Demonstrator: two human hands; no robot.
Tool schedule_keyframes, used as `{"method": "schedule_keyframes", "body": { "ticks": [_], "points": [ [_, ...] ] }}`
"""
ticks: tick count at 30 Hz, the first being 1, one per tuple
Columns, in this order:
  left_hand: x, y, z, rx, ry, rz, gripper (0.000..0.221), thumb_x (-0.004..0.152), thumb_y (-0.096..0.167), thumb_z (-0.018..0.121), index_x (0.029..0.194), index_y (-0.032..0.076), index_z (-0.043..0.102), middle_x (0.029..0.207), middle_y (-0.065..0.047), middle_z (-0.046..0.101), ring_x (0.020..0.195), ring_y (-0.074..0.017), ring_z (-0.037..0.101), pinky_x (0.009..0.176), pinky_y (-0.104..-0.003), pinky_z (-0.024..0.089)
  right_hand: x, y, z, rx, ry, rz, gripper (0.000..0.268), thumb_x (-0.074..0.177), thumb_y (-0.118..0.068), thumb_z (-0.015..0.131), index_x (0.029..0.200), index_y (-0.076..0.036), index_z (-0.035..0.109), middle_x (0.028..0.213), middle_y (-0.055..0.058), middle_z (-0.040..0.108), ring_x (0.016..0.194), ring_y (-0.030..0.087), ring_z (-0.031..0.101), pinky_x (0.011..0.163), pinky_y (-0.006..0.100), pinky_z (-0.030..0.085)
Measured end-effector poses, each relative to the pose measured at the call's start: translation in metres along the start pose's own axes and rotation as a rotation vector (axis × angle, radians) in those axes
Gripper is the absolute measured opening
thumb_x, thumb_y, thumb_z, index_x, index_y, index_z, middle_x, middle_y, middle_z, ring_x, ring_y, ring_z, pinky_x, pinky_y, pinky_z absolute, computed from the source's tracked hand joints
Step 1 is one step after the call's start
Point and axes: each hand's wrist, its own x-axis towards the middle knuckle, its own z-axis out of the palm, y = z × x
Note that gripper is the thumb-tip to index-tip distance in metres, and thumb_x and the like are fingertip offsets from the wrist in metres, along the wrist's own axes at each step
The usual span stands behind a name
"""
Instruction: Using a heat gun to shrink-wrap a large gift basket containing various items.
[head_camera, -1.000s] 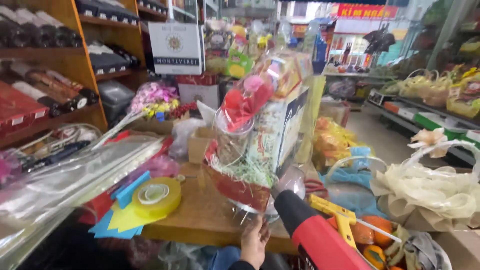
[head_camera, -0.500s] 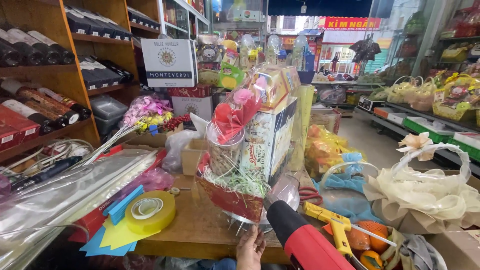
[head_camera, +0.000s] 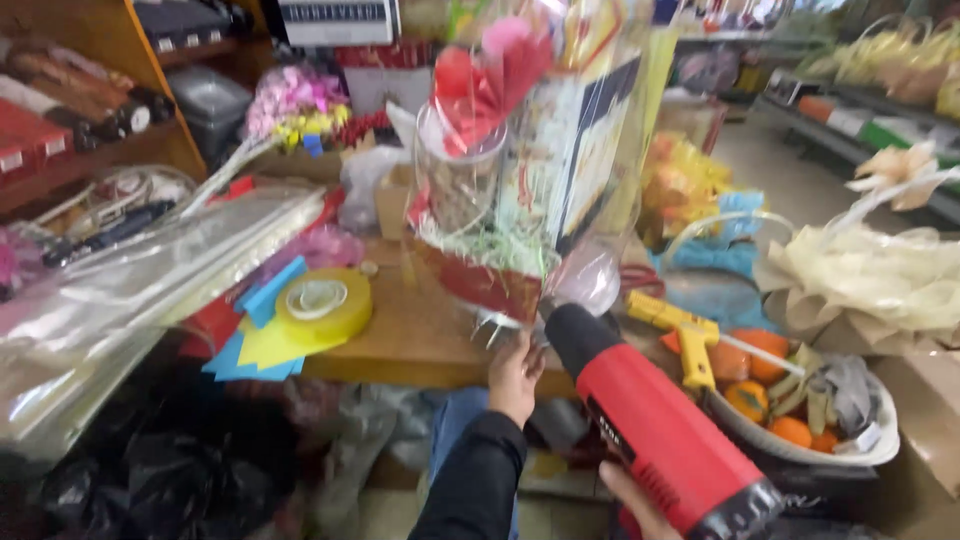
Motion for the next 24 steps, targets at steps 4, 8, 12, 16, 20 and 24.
{"method": "schedule_keyframes", "body": {
  "ticks": [4, 8, 12, 16, 20, 24],
  "points": [
    [-0.01, 0.007, 0.009, -0.023, -0.01, 0.021, 0.028, 0.087, 0.021, 0.084, 0.112, 0.014, 0.075, 0.103, -0.006, 0.076, 0.094, -0.0198, 0.072, 0.079, -0.032, 0.058, 0.037, -0.022, 0.014, -0.158, -0.057, 0.096, 0.043, 0.069, -0.009, 0.09, 0.112, -0.007, 0.083, 0.116, 0.008, 0.084, 0.111, 0.018, 0.076, 0.112, 0.037, 0.055],
    [-0.017, 0.01, 0.013, -0.019, 0.031, 0.013, 0.021, 0.086, 0.02, 0.086, 0.105, 0.015, 0.076, 0.106, -0.006, 0.078, 0.096, -0.0193, 0.073, 0.081, -0.032, 0.057, 0.03, -0.071, 0.032, -0.056, 0.012, 0.31, 0.039, 0.07, -0.001, 0.088, 0.109, -0.001, 0.082, 0.111, 0.012, 0.083, 0.104, 0.022, 0.076, 0.103, 0.041, 0.061],
    [-0.019, 0.009, 0.015, 0.015, 0.044, 0.014, 0.023, 0.085, 0.024, 0.086, 0.105, 0.016, 0.077, 0.106, -0.004, 0.079, 0.095, -0.0174, 0.072, 0.083, -0.033, 0.057, 0.033, -0.076, 0.034, -0.093, -0.011, 0.392, 0.047, 0.071, -0.003, 0.087, 0.118, -0.002, 0.08, 0.118, 0.011, 0.081, 0.11, 0.023, 0.073, 0.104, 0.042, 0.058],
    [-0.016, 0.006, 0.014, 0.032, 0.059, 0.014, 0.026, 0.084, 0.026, 0.087, 0.106, 0.018, 0.077, 0.109, -0.003, 0.079, 0.098, -0.017, 0.072, 0.085, -0.034, 0.055, 0.035, -0.068, 0.033, -0.129, -0.033, 0.36, 0.049, 0.071, -0.006, 0.088, 0.119, -0.004, 0.079, 0.119, 0.01, 0.08, 0.109, 0.023, 0.072, 0.102, 0.042, 0.058],
    [-0.011, 0.001, 0.01, 0.027, 0.048, 0.019, 0.024, 0.084, 0.025, 0.088, 0.104, 0.019, 0.077, 0.106, -0.001, 0.078, 0.096, -0.0167, 0.071, 0.084, -0.034, 0.055, 0.033, -0.073, 0.035, -0.083, -0.034, 0.479, 0.047, 0.075, -0.004, 0.085, 0.121, -0.001, 0.078, 0.119, 0.013, 0.08, 0.11, 0.025, 0.073, 0.1, 0.044, 0.06],
    [-0.006, -0.008, 0.008, 0.034, 0.065, 0.021, 0.024, 0.084, 0.028, 0.088, 0.1, 0.023, 0.072, 0.101, 0.002, 0.077, 0.092, -0.0155, 0.07, 0.084, -0.037, 0.051, 0.031, -0.057, 0.031, -0.088, -0.063, 0.363, 0.041, 0.074, -0.006, 0.086, 0.115, -0.002, 0.081, 0.114, 0.011, 0.082, 0.107, 0.022, 0.075, 0.102, 0.04, 0.06]
  ]
}}
